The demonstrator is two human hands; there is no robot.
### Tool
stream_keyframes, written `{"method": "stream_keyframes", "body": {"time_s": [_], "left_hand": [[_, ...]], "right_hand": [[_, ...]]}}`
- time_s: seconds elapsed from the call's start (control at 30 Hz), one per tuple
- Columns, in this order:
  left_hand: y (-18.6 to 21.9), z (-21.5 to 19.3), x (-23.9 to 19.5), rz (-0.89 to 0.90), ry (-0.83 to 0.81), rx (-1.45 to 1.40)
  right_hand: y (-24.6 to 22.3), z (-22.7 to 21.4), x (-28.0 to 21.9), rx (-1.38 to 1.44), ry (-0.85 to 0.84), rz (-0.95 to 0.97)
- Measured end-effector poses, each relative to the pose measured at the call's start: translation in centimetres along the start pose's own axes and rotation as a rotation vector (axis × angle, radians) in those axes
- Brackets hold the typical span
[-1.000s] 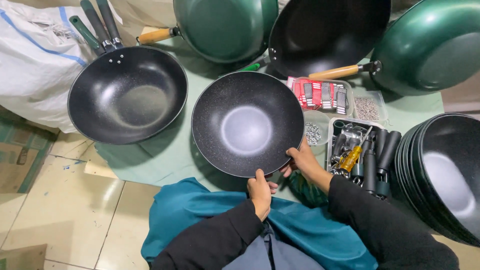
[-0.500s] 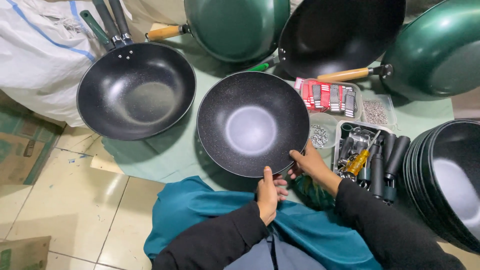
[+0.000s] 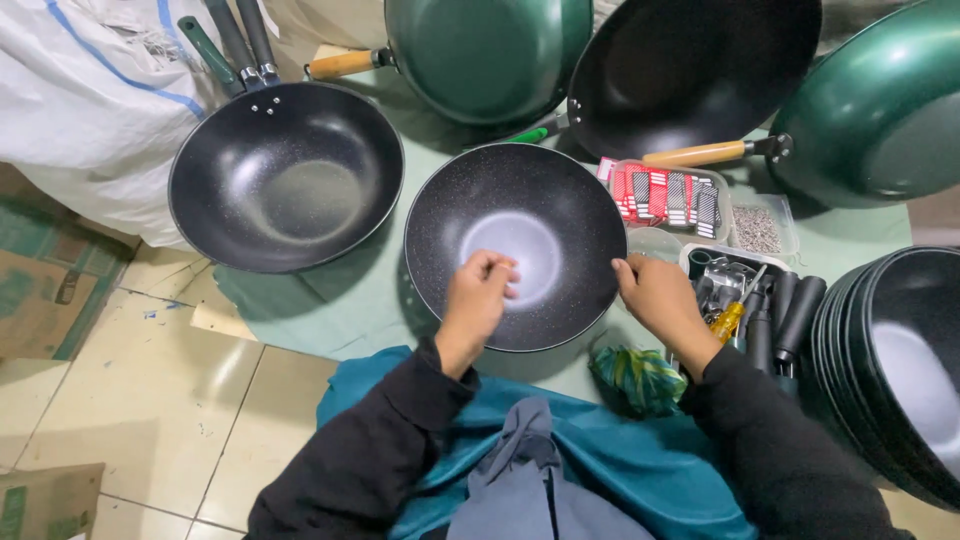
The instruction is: Cleaning the interior of woks with a cloth and assembling small metal components for the handles.
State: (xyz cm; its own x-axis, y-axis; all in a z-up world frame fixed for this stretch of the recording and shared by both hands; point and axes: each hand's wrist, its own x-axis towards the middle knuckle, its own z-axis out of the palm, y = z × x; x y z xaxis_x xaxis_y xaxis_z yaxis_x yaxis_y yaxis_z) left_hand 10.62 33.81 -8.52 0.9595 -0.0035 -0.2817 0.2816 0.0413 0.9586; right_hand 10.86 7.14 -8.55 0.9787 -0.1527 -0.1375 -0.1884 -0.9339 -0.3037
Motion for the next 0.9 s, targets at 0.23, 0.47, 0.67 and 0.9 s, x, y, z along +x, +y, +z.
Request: {"method": "stream_keyframes", "body": {"time_s": [0.23, 0.47, 0.67, 0.9], "left_hand": [[0.0, -8.5, 6.1, 0.300, 0.357, 0.714], [-3.4, -10.2, 8.6, -0.038, 0.201, 0.864], [-2.4, -10.3, 8.6, 0.003, 0.130, 0.918], [0.0, -8.8, 7.5, 0.082, 0.234, 0.936]], "right_hand": [[-0.9, 2.0, 5.7, 0.005, 0.251, -0.197], [0.1, 4.0, 11.0, 0.047, 0.401, -0.277], [3.1, 5.9, 13.9, 0.016, 0.269, -0.180], [3.2, 5.0, 12.1, 0.092, 0.202, -0.075]]}}
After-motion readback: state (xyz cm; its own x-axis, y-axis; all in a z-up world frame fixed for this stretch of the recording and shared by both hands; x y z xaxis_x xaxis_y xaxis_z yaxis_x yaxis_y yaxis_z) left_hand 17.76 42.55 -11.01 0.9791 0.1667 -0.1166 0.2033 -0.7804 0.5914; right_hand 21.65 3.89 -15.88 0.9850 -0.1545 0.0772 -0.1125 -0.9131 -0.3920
